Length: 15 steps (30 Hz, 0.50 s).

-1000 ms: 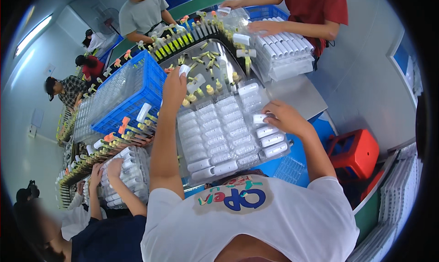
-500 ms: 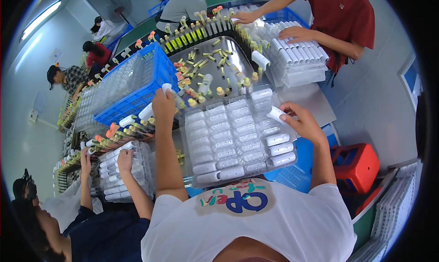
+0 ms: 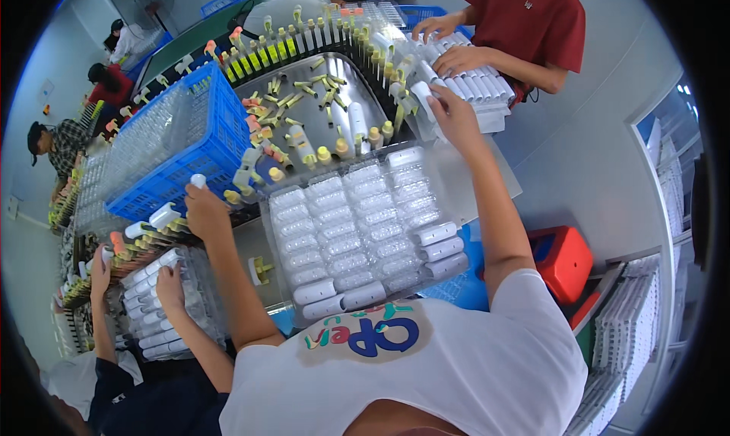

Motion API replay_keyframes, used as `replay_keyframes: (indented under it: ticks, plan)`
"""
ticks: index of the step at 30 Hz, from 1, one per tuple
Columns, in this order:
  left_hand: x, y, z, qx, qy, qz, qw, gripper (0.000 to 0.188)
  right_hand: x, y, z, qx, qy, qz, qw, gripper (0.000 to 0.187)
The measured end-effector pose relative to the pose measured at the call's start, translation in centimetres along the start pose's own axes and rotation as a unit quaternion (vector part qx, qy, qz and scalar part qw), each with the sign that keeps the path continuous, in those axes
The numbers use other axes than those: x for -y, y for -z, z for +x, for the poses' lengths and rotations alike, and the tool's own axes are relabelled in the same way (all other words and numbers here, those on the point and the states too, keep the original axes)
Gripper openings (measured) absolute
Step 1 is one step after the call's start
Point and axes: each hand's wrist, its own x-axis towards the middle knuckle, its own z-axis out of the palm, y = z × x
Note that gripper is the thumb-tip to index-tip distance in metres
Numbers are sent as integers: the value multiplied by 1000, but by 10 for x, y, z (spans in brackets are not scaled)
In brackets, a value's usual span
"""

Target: The person packs wrapped items into plastic tray compartments by hand and replaces filled trays with empty ones.

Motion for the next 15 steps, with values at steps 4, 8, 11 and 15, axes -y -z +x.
replay_keyframes:
  ticks: [4,8,11,15]
  plan:
    - [22,3,6,42,48,-8,998,33,6,-38,19,47,33,-74,996,28]
    - [36,20,13,34,73,23,997,31,36,-92,-11,5,165,-220,962,30]
    - [63,10,19,41,135,6,990,35,52,-100,-21,-23,219,-138,966,32]
    - [79,35,-6,-93,44,40,994,33,65,-98,-23,51,213,-124,968,36]
